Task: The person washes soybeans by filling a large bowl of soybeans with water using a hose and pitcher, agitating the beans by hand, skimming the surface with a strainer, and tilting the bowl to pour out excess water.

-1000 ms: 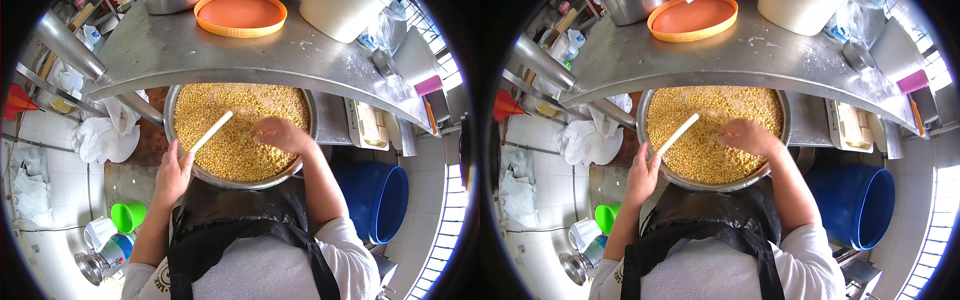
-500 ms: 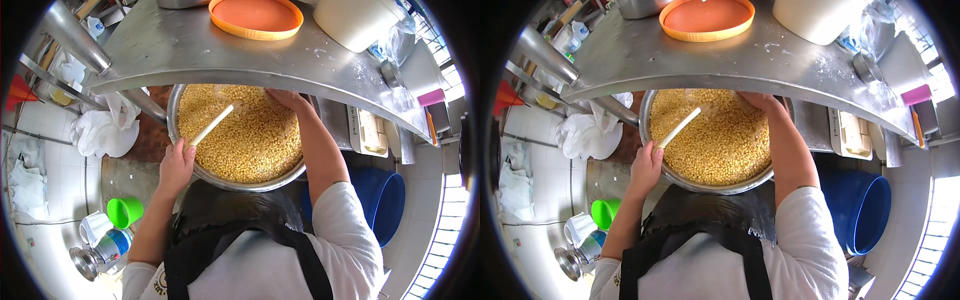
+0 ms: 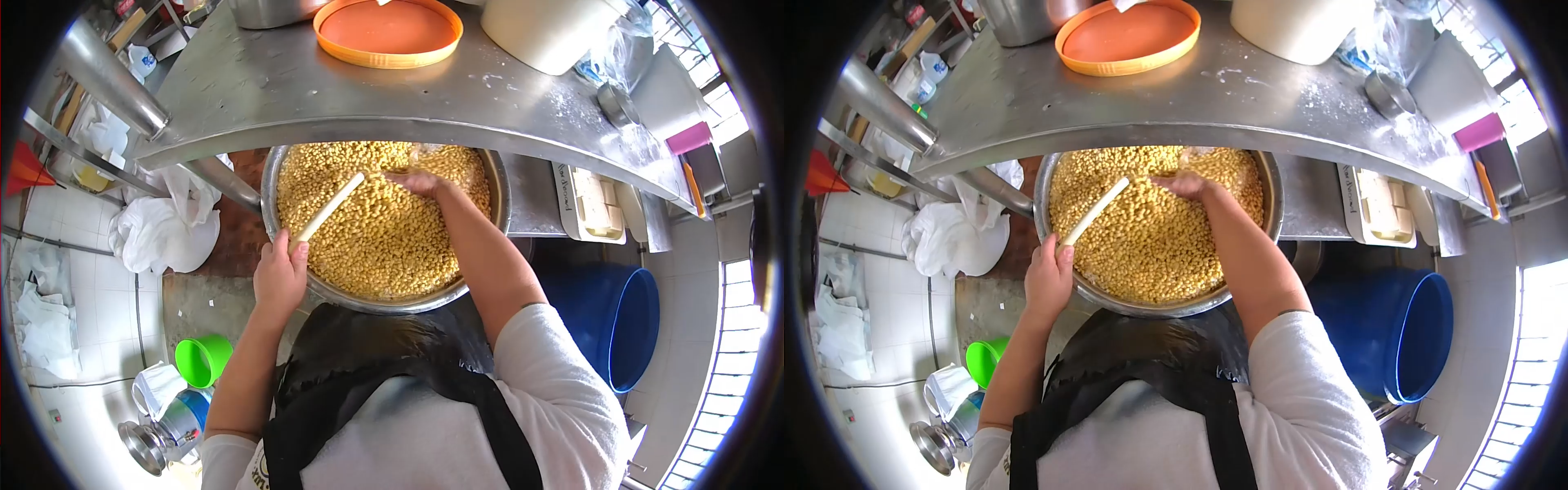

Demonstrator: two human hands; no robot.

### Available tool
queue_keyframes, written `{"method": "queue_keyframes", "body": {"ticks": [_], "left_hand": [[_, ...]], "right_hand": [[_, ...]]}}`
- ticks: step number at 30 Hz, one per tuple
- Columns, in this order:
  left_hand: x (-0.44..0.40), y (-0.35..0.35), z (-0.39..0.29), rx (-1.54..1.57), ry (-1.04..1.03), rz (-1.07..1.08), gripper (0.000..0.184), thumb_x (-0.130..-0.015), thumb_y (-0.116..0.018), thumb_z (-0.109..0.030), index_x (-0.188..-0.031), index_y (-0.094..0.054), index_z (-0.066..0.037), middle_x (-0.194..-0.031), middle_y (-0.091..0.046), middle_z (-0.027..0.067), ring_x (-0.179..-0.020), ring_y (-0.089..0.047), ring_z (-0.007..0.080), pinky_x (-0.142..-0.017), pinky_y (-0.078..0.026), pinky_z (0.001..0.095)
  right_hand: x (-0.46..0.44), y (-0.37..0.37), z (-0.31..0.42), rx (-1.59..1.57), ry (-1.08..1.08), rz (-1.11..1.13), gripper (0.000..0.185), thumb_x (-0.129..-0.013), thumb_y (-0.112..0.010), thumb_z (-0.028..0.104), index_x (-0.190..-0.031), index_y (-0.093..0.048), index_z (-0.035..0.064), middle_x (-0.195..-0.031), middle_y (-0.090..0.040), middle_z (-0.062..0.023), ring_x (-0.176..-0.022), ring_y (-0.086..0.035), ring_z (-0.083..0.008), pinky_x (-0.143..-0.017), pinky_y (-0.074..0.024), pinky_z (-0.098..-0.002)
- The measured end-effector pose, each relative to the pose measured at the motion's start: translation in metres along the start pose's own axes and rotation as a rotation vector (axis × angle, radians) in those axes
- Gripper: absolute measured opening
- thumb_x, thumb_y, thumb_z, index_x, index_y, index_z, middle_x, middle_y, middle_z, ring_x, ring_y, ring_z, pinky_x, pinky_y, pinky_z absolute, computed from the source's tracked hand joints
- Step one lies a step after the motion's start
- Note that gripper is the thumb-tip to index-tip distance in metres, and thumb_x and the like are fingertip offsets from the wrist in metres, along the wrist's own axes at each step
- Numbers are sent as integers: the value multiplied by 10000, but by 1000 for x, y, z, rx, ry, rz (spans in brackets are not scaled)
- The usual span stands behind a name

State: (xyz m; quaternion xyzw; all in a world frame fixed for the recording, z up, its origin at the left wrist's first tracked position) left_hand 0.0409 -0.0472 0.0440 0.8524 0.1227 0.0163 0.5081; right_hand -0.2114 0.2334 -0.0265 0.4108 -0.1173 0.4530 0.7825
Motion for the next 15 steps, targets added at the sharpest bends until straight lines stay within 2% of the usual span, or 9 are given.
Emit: {"method": "queue_keyframes", "body": {"ticks": [3,4,6,7,10,12,13,14,15], "left_hand": [[1,-2,4,26,-11,-22,522,-1086,-535,-441,-1443,-531,-60,-1174,-645,261,-1023,-667,481,-859,-543,565],[2,-2,3,27,-17,-21,522,-1086,-535,-441,-1443,-531,-60,-1174,-645,261,-1023,-667,481,-859,-543,565],[2,0,2,68,-13,-8,523,-1088,-539,-438,-1447,-529,-57,-1203,-644,268,-1041,-666,482,-875,-544,558],[2,2,1,68,-13,-8,523,-1088,-539,-438,-1447,-529,-57,-1203,-644,268,-1041,-666,482,-875,-544,558],[4,6,4,101,7,5,501,-1082,-571,-405,-1427,-548,-43,-1190,-654,282,-1079,-670,465,-898,-545,552],[6,10,11,203,-132,-91,488,-1061,-638,-364,-1402,-567,-23,-1072,-684,253,-981,-691,417,-832,-549,503],[8,17,10,203,-126,-90,488,-1061,-638,-364,-1402,-567,-23,-1072,-684,253,-981,-691,417,-832,-549,503],[11,28,7,245,-48,-19,449,-1048,-668,-345,-1342,-586,-16,-992,-685,224,-897,-680,390,-781,-538,479],[13,35,4,288,28,52,413,-1035,-698,-327,-1282,-606,-9,-911,-685,195,-812,-669,363,-730,-528,454]], "right_hand": [[10,-9,19,-27,-101,7,928,-949,-357,876,-1689,-260,325,-1774,11,-195,-1640,27,-379,-1310,-29,-637],[20,-11,25,-71,-112,-37,1032,-927,-396,887,-1696,-255,213,-1760,-55,-239,-1639,-20,-388,-1328,-61,-579],[26,-10,31,-46,-96,-156,1003,-934,-533,819,-1664,-364,152,-1729,-206,-283,-1621,-181,-395,-1322,-166,-481],[32,-12,34,-46,-96,-156,1003,-934,-533,819,-1664,-364,152,-1729,-206,-283,-1621,-181,-395,-1322,-166,-481],[64,-12,52,-585,11,-229,884,-918,-758,612,-1584,-501,90,-1659,-376,-290,-1529,-401,-379,-1253,-334,-455],[95,0,77,-594,193,-300,681,-896,-861,416,-1427,-641,51,-1520,-559,-244,-1344,-596,-304,-1124,-472,-394],[118,8,104,-465,197,-149,697,-908,-833,381,-1451,-600,10,-1470,-596,-253,-1331,-609,-348,-1134,-496,-392],[126,4,111,-463,196,-145,697,-908,-833,381,-1451,-600,10,-1470,-596,-253,-1331,-609,-348,-1134,-496,-392],[137,-3,117,-175,270,-285,604,-923,-808,358,-1408,-638,42,-1451,-608,-235,-1318,-615,-359,-1123,-512,-410]]}}
Point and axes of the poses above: each hand's wrist, its own x-axis away from the middle knuckle, its own y-axis out of the back of the hand, z = x × y, the point moved 3 cm from there along -x, towards the middle knuckle
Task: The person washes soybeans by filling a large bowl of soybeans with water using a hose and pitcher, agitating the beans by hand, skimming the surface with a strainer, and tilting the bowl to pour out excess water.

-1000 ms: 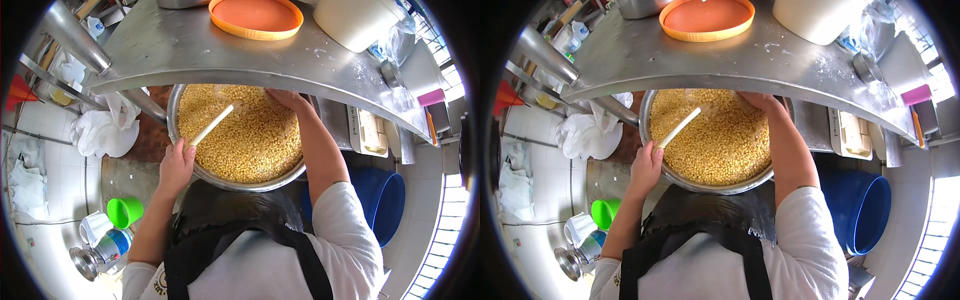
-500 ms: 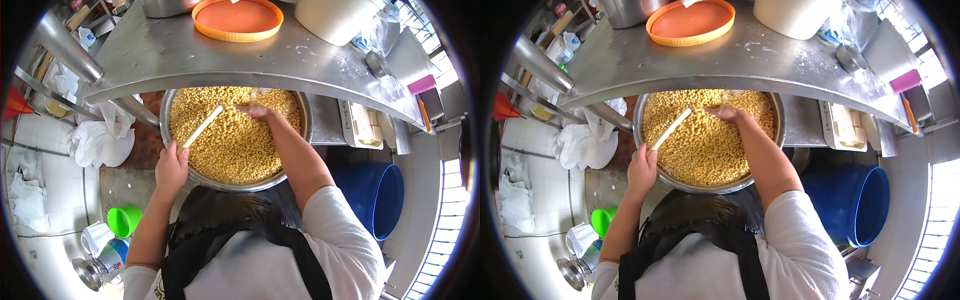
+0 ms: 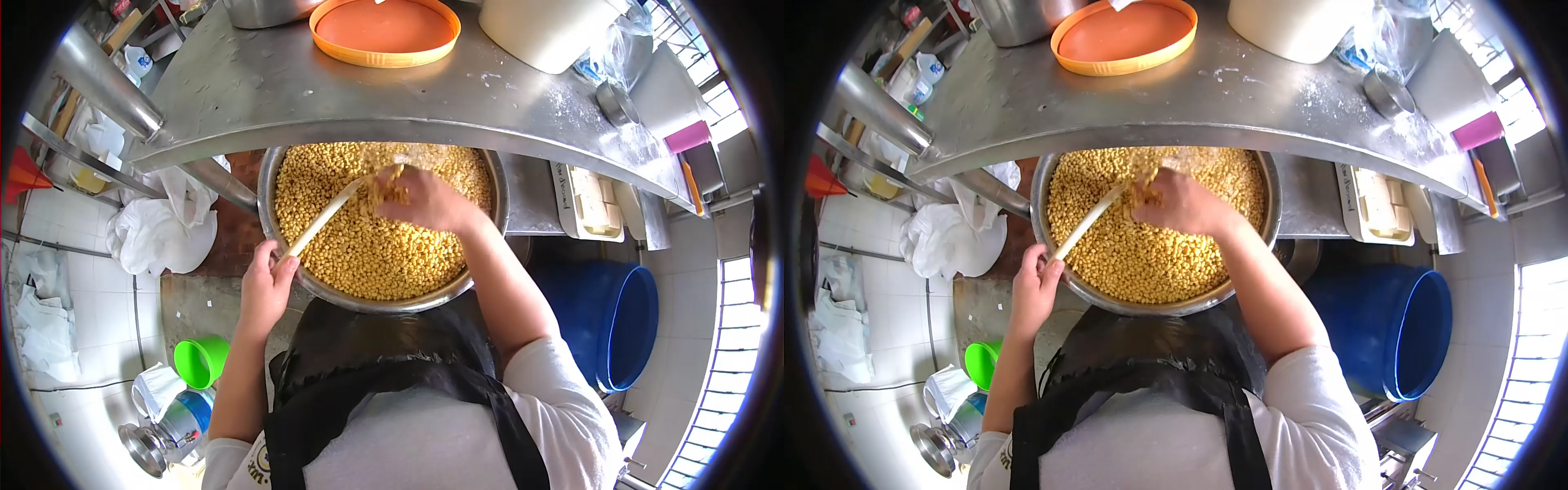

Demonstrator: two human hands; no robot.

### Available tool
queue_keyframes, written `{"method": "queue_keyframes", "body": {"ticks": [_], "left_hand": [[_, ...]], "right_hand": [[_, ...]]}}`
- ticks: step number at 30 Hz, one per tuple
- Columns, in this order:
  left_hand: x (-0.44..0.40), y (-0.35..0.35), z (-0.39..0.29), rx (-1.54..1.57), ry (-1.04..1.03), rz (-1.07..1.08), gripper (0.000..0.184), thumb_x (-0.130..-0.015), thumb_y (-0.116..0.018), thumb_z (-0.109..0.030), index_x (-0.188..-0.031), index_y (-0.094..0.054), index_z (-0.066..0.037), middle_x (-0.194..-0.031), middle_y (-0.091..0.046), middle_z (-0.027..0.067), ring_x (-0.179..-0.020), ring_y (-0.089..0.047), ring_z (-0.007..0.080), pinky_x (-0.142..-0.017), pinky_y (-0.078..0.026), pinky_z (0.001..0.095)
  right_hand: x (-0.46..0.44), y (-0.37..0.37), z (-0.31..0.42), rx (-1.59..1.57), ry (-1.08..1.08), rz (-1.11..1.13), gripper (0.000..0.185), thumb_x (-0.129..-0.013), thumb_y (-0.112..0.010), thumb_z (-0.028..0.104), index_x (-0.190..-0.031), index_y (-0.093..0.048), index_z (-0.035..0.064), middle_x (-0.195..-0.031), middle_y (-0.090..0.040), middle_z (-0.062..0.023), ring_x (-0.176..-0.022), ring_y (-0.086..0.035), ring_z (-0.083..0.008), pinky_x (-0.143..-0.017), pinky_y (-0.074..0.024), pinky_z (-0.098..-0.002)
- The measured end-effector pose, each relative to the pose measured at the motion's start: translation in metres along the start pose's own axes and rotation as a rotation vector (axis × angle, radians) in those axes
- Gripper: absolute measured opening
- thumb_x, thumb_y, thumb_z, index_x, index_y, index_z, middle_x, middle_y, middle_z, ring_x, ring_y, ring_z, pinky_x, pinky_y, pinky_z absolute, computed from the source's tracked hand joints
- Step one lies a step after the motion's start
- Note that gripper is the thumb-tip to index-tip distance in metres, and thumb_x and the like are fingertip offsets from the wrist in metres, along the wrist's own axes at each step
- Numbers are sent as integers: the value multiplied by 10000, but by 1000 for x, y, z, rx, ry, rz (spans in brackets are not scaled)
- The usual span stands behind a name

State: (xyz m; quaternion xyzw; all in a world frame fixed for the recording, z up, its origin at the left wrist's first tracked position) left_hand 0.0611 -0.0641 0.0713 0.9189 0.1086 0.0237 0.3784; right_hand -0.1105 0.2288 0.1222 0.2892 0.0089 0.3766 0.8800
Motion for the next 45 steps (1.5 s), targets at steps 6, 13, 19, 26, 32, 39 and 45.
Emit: {"method": "queue_keyframes", "body": {"ticks": [6,13,19,26,32,39,45], "left_hand": [[14,22,-1,20,9,78,381,-1026,-707,-356,-918,-591,-9,-702,-590,157,-627,-582,320,-624,-474,438],[24,36,-14,-57,38,382,479,-1005,-709,-414,-825,-585,12,-694,-572,198,-626,-539,374,-617,-452,448],[25,37,-12,-26,25,375,491,-1005,-702,-429,-827,-575,10,-700,-560,221,-629,-531,376,-615,-447,449],[24,31,-10,11,81,209,494,-1031,-675,-433,-847,-582,15,-704,-570,222,-629,-547,371,-616,-457,454],[12,19,6,-50,99,129,468,-1046,-658,-408,-858,-597,16,-716,-601,229,-652,-589,403,-632,-467,469],[-5,6,-1,-43,115,192,471,-1057,-633,-425,-910,-643,22,-769,-653,251,-733,-651,444,-683,-505,494],[-8,6,10,-48,123,203,487,-1064,-611,-443,-960,-655,30,-809,-683,262,-784,-679,469,-714,-515,517]], "right_hand": [[35,-85,9,655,56,-8,594,-936,-740,378,-1453,-597,124,-1535,-516,-226,-1447,-468,-459,-1133,-497,-557],[-27,-81,-20,726,-189,217,670,-870,-782,346,-1457,-566,108,-1369,-610,-176,-1250,-641,-401,-1030,-576,-472],[-99,-92,-117,819,-353,687,506,-1019,-620,281,-1511,-543,192,-1489,-608,-115,-1336,-620,-282,-1104,-528,-489],[-111,-90,-144,780,-270,224,300,-980,-654,227,-1234,-731,86,-1242,-741,-134,-1136,-713,-313,-974,-583,-436],[-55,-28,-9,573,-257,350,370,-938,-669,194,-1283,-739,81,-1342,-715,-132,-1239,-680,-311,-1041,-549,-449],[-63,77,-51,79,174,-498,272,-952,-662,154,-1206,-707,68,-1312,-694,-173,-1182,-663,-315,-1016,-519,-480],[-88,53,-132,774,308,-791,238,-973,-660,156,-1193,-686,69,-1224,-671,-205,-1124,-644,-369,-949,-529,-458]]}}
Point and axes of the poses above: each hand's wrist, its own x-axis away from the middle knuckle, its own y-axis out of the back of the hand, z = x × y, the point moved 3 cm from there along -x, towards the middle knuckle
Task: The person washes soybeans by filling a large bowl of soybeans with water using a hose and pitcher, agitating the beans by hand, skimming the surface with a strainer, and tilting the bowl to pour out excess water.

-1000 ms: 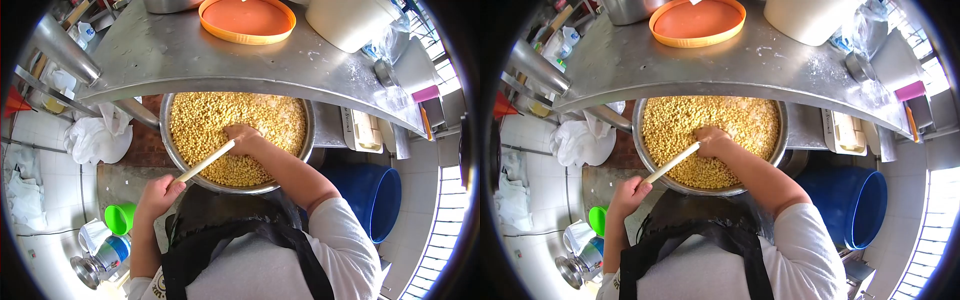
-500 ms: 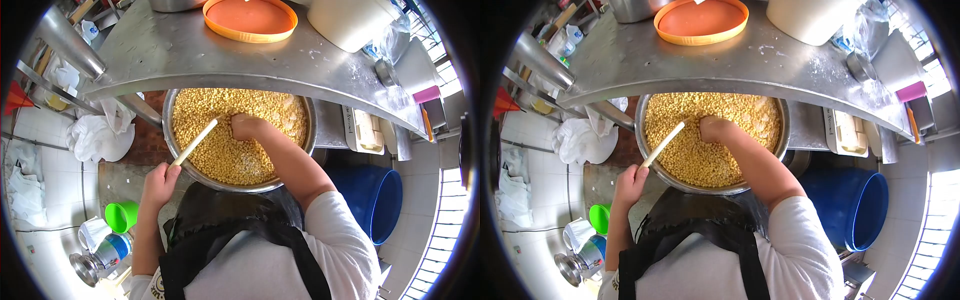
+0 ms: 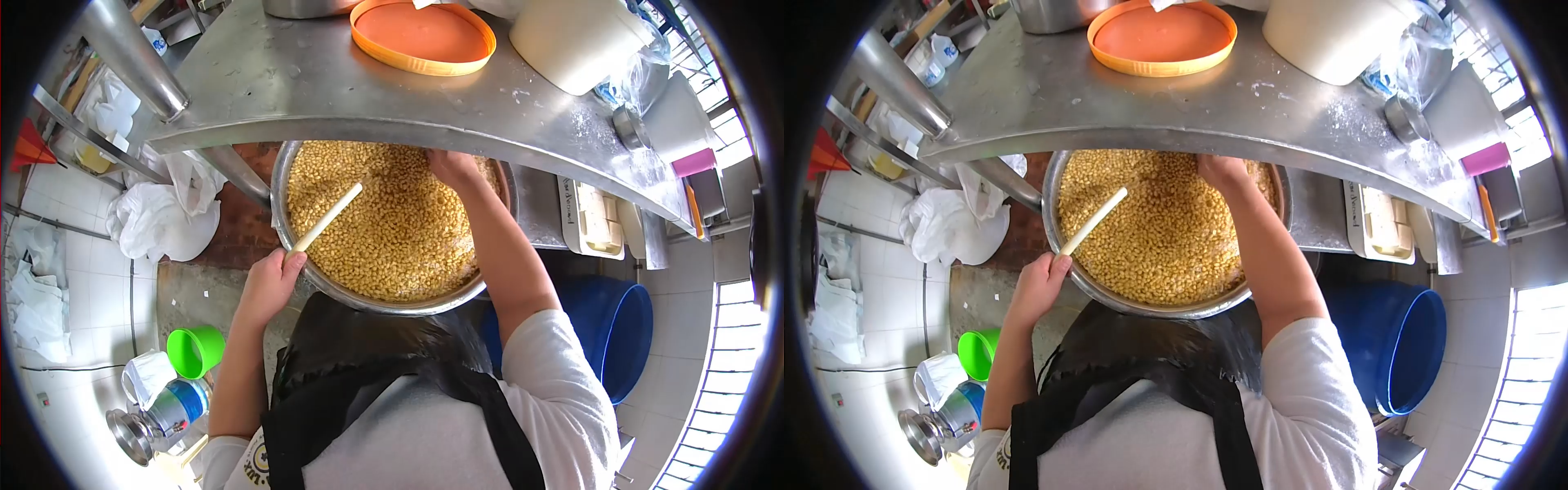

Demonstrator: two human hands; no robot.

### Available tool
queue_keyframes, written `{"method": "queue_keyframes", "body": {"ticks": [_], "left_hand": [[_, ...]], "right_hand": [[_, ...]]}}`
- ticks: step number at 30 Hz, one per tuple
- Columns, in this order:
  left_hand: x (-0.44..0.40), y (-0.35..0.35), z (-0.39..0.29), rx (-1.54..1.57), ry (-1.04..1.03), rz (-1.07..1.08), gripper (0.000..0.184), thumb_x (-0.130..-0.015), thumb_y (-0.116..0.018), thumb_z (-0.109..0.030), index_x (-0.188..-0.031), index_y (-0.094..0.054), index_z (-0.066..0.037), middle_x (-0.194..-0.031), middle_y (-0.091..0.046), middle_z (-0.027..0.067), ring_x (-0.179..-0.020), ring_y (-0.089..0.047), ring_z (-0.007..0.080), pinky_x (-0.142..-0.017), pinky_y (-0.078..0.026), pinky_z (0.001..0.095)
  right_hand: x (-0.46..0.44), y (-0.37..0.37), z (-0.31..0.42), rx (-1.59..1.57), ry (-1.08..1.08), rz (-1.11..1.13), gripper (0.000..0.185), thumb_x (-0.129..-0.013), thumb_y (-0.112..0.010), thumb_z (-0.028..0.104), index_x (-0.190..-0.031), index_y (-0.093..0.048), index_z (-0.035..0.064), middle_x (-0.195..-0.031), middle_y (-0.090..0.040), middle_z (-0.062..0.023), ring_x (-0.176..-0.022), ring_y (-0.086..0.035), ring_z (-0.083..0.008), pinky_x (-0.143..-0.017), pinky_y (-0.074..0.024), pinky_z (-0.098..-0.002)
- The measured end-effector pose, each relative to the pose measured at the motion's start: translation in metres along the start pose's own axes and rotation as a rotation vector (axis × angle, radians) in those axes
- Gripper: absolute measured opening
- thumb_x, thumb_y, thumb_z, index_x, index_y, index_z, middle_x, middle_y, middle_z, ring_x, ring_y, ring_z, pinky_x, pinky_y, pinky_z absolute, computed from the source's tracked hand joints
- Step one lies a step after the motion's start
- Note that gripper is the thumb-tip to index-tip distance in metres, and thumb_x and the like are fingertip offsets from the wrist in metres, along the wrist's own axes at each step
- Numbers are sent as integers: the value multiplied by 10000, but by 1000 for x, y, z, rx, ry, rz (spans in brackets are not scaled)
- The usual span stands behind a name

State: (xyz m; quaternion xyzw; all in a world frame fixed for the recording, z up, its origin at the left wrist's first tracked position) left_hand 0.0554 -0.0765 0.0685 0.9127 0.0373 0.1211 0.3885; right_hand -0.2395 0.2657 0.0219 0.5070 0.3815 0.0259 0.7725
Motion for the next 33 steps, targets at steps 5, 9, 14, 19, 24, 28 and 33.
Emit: {"method": "queue_keyframes", "body": {"ticks": [5,9,14,19,24,28,33], "left_hand": [[1,-1,3,40,-12,-23,469,-1077,-595,-430,-973,-661,22,-814,-690,252,-807,-685,469,-731,-520,522],[-1,-2,0,58,-42,-10,459,-1081,-590,-426,-967,-667,12,-816,-693,247,-809,-682,469,-730,-519,520],[-7,-5,10,-13,-61,-15,475,-1086,-579,-437,-941,-677,5,-817,-693,250,-796,-674,473,-721,-517,517],[-10,-5,12,-58,-85,-6,495,-1091,-568,-452,-923,-674,2,-791,-676,250,-769,-658,476,-701,-502,527],[-8,-2,7,-21,-103,7,494,-1093,-565,-451,-912,-677,-5,-774,-665,237,-755,-651,466,-694,-500,512],[-9,-1,8,-33,-89,25,496,-1092,-566,-452,-916,-677,-2,-784,-669,238,-761,-655,462,-701,-501,512],[-12,-5,18,-37,-157,5,488,-1107,-555,-426,-936,-649,21,-786,-663,239,-733,-644,438,-696,-510,491]], "right_hand": [[24,70,59,-392,-405,323,207,-982,-696,172,-1152,-695,53,-992,-723,-185,-930,-697,-378,-850,-554,-435],[52,107,75,-587,-414,292,241,-1039,-667,215,-1197,-739,48,-1001,-780,-126,-908,-734,-213,-834,-564,-345],[81,116,72,-1097,-871,353,300,-1098,-610,227,-1247,-689,-21,-1175,-754,-128,-1033,-751,-222,-894,-604,-341],[107,115,85,-1764,-1149,234,399,-1147,-478,308,-1309,-593,-38,-1235,-714,-223,-1080,-743,-353,-914,-623,-445],[116,120,97,-1815,-1143,201,332,-1113,-526,188,-1331,-573,-58,-1214,-720,-233,-1061,-751,-346,-902,-631,-435],[118,117,102,-1725,-1130,197,346,-1068,-581,110,-1367,-560,-63,-1223,-721,-223,-1049,-756,-348,-907,-632,-429],[119,117,112,-709,-620,316,383,-1019,-653,84,-1387,-590,-1,-1132,-776,-164,-1054,-769,-291,-902,-617,-389]]}}
Point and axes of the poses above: each hand's wrist, its own x-axis away from the middle knuckle, its own y-axis out of the back of the hand, z = x × y, the point moved 3 cm from there along -x, towards the middle knuckle
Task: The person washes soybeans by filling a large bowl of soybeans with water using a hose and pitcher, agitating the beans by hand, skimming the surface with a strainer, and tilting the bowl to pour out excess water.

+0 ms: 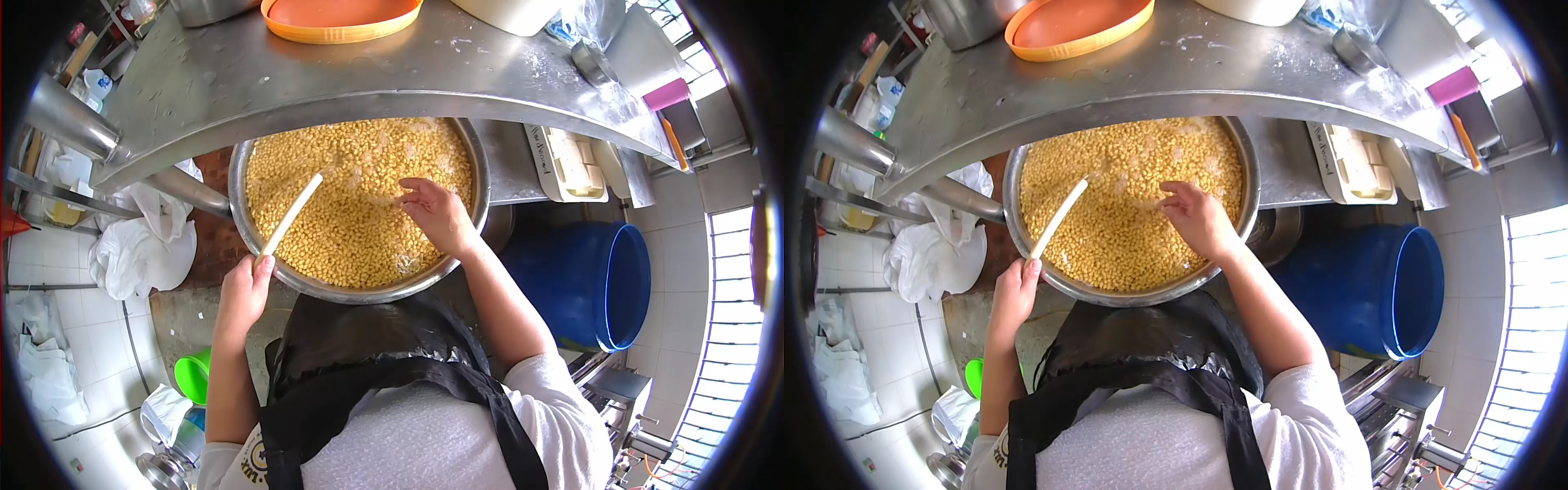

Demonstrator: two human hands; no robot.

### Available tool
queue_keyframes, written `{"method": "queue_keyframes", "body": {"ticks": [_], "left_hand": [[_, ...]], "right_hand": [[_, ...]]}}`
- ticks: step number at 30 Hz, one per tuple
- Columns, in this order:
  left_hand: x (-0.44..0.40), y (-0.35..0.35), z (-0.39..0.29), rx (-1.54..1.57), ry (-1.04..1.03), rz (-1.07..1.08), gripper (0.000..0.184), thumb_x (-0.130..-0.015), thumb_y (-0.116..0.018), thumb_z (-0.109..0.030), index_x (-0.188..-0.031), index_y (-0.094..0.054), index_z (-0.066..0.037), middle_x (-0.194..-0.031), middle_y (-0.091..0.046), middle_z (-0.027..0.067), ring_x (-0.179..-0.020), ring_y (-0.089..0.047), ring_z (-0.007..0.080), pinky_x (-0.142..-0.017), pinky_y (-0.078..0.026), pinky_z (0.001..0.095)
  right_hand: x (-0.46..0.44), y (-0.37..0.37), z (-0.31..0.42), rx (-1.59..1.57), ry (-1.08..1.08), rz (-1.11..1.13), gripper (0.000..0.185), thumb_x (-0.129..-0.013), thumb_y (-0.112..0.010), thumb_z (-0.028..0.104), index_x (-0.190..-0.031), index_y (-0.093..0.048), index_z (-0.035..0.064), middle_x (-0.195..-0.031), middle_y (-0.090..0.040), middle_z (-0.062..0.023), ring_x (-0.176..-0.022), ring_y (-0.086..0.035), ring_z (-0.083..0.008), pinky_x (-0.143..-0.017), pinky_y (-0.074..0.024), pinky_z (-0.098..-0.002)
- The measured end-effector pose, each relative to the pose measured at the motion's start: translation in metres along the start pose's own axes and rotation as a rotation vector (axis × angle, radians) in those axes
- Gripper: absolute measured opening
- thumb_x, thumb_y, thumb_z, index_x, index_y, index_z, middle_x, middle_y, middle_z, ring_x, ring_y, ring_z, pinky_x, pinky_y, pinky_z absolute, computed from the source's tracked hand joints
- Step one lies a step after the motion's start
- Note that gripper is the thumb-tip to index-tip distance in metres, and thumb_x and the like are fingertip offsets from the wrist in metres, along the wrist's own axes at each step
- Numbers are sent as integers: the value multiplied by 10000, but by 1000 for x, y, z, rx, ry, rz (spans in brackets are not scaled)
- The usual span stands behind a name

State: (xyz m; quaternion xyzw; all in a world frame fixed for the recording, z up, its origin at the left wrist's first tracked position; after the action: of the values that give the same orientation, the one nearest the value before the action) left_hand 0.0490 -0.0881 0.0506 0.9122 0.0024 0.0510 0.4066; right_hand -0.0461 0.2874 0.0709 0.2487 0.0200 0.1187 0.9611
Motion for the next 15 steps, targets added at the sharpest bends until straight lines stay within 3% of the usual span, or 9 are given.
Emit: {"method": "queue_keyframes", "body": {"ticks": [1,3,4,7,9,11,13,15], "left_hand": [[0,0,1,0,2,1,488,-1107,-555,-426,-936,-649,21,-786,-663,239,-733,-644,438,-696,-510,491],[0,1,0,-21,12,18,479,-1108,-552,-419,-939,-651,18,-787,-667,231,-748,-653,444,-699,-512,493],[0,2,-1,-20,14,19,479,-1108,-552,-419,-939,-651,18,-787,-667,231,-748,-653,444,-699,-512,493],[-1,4,-4,-14,30,40,469,-1110,-548,-415,-946,-663,9,-787,-671,225,-749,-658,439,-702,-513,493],[-1,5,-6,32,42,54,490,-1098,-553,-449,-942,-688,-4,-806,-682,250,-798,-665,473,-725,-508,524],[-1,5,-7,33,57,62,486,-1098,-554,-448,-941,-691,-9,-802,-681,242,-790,-665,465,-722,-508,519],[-2,5,-7,37,71,70,481,-1097,-555,-447,-941,-694,-14,-797,-681,235,-782,-665,457,-720,-507,513],[-3,6,-7,18,80,79,477,-1098,-555,-445,-938,-696,-18,-792,-680,229,-781,-662,453,-720,-506,508]], "right_hand": [[4,1,4,0,-1,1,383,-1019,-653,84,-1387,-590,-1,-1132,-776,-164,-1054,-769,-291,-902,-617,-389],[15,12,20,354,83,-74,370,-1000,-637,172,-1360,-621,90,-979,-768,-205,-944,-758,-381,-857,-602,-481],[20,18,22,428,66,-96,354,-1010,-618,189,-1359,-629,127,-991,-755,-229,-925,-738,-426,-843,-595,-527],[43,48,29,419,4,-223,306,-992,-662,147,-1295,-692,113,-998,-756,-230,-953,-751,-412,-839,-608,-475],[59,73,14,381,21,-346,277,-974,-701,117,-1248,-727,98,-1006,-757,-228,-943,-769,-379,-829,-610,-412],[78,98,-3,277,-73,-406,236,-980,-695,74,-1211,-730,41,-960,-786,-164,-900,-782,-201,-809,-595,-335],[98,122,-26,170,-227,-415,227,-977,-686,46,-1194,-717,-14,-942,-780,-117,-882,-755,-162,-824,-596,-312],[118,138,-50,-147,-297,-507,214,-979,-686,51,-1166,-705,-51,-944,-759,-103,-857,-733,-162,-824,-598,-296]]}}
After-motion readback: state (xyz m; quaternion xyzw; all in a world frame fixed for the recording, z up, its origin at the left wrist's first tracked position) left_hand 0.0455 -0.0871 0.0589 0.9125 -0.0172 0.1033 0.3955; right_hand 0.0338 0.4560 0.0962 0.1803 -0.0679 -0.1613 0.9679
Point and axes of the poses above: each hand's wrist, its own x-axis away from the middle knuckle, its own y-axis out of the back of the hand, z = x × y, the point moved 3 cm from there along -x, towards the middle knuckle
